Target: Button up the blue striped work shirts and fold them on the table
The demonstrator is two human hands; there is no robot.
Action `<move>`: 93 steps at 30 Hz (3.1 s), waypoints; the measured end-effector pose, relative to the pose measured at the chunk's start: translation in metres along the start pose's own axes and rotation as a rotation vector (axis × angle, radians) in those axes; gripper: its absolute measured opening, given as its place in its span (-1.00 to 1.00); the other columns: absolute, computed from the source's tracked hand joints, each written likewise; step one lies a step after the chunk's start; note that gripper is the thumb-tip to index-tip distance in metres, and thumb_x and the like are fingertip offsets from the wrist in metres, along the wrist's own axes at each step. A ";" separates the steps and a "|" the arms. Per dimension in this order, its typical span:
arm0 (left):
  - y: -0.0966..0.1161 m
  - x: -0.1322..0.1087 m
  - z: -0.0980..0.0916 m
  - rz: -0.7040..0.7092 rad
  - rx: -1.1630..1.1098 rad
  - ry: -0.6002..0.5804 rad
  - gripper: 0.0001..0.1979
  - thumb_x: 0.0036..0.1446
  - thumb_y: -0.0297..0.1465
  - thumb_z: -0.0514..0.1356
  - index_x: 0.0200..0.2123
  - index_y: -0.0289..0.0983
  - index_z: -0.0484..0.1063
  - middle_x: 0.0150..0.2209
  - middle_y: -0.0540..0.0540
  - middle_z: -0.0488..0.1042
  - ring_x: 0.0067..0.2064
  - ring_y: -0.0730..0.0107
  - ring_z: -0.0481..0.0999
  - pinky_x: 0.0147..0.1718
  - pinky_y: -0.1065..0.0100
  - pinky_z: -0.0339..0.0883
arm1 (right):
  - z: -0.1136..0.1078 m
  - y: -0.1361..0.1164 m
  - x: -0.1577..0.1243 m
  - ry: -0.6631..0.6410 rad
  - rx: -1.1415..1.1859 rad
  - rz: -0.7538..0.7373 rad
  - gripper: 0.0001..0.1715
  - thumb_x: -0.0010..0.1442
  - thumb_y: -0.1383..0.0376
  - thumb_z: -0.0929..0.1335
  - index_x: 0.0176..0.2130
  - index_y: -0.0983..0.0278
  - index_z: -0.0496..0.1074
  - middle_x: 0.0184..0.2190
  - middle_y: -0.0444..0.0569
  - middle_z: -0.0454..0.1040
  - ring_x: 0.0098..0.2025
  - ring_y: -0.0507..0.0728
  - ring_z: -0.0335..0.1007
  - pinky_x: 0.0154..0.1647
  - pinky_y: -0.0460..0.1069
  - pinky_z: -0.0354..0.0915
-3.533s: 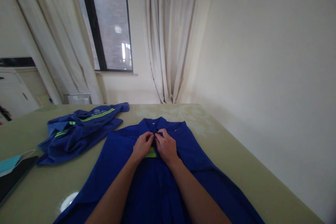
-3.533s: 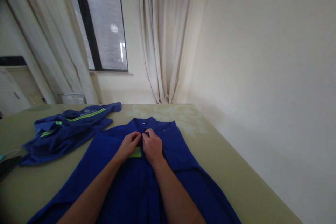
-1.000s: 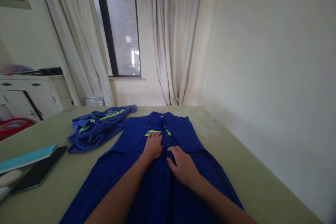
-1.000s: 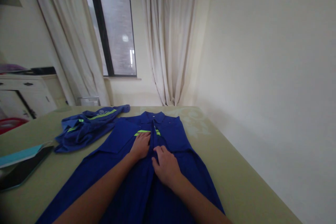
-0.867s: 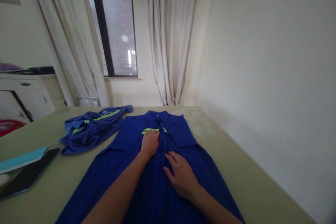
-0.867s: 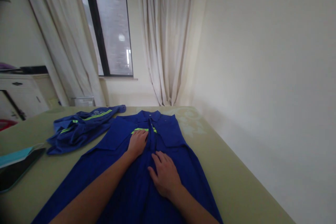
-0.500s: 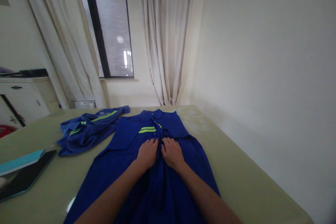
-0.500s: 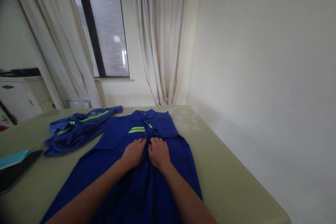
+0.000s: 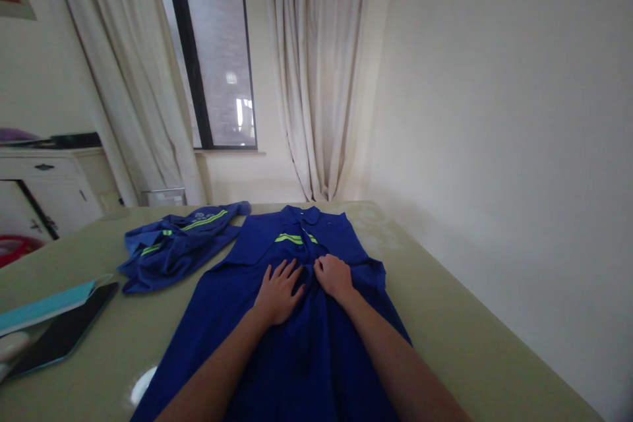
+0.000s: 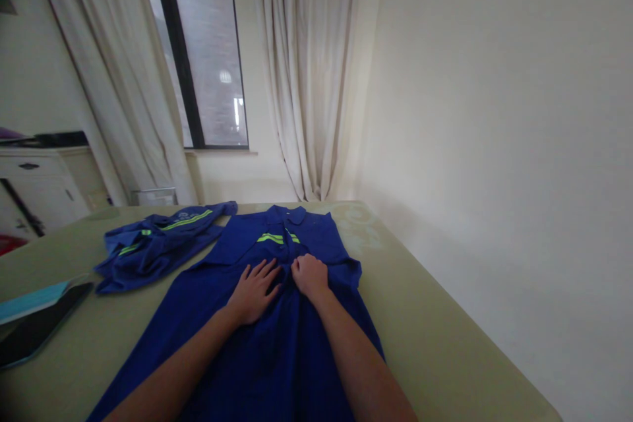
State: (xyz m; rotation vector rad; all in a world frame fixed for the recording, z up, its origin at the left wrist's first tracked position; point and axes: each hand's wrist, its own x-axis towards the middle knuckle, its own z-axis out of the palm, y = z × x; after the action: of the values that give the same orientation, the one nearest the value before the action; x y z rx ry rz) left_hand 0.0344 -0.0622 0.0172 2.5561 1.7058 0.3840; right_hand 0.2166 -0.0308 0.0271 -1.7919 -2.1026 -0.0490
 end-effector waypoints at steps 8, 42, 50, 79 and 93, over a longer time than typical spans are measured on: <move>-0.006 -0.001 0.008 -0.055 0.015 0.022 -0.47 0.37 -0.23 -0.04 0.37 -0.03 0.19 0.44 0.00 0.15 0.45 0.03 0.10 0.35 -0.33 -0.10 | -0.003 0.017 -0.017 0.178 -0.061 0.156 -0.66 0.38 0.17 0.27 -0.04 0.24 0.57 0.16 0.15 0.43 0.19 0.30 0.28 0.17 0.14 0.12; -0.001 -0.008 -0.005 0.455 -0.153 -0.039 -0.65 0.33 -0.42 0.09 0.13 -0.08 0.45 0.34 -0.06 0.33 0.42 0.22 0.16 0.44 -0.04 -0.20 | -0.005 0.001 -0.023 0.109 0.307 -0.009 -0.57 0.34 0.06 0.31 0.01 0.26 0.55 -0.04 0.12 0.55 0.06 0.28 0.43 0.11 0.08 0.28; 0.005 -0.006 -0.003 0.125 -0.103 0.071 -0.59 0.35 -0.22 0.09 0.21 -0.14 0.38 0.17 -0.15 0.45 0.14 0.09 0.42 0.11 0.08 0.31 | 0.002 0.022 -0.011 0.267 0.840 0.263 -0.73 0.08 0.21 0.32 -0.26 0.27 0.53 -0.43 -0.04 0.57 -0.38 0.16 0.50 -0.31 -0.02 0.35; 0.016 -0.016 -0.011 0.247 -0.237 0.148 -0.74 0.42 -0.34 -0.05 -0.24 -0.17 0.40 -0.26 -0.08 0.53 -0.15 0.24 0.52 -0.03 0.22 0.31 | -0.042 0.081 -0.009 0.560 0.695 0.378 -0.57 0.19 0.20 0.26 -0.02 0.30 0.49 -0.26 0.02 0.54 -0.25 0.18 0.47 -0.19 0.00 0.35; 0.007 -0.029 -0.032 0.210 -0.244 -0.046 -0.32 0.12 -0.27 0.35 0.30 0.04 0.25 0.10 -0.05 0.58 0.08 0.08 0.55 0.08 0.17 0.33 | -0.031 0.151 -0.023 0.237 0.712 0.454 -0.45 0.11 -0.05 0.36 -0.07 0.27 0.52 -0.31 0.01 0.61 -0.34 0.19 0.53 -0.19 0.06 0.35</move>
State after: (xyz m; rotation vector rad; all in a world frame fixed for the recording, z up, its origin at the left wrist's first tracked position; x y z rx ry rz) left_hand 0.0231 -0.0950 0.0443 2.5449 1.2893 0.5037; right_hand 0.3718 -0.0320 0.0164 -1.6445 -1.2715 0.5127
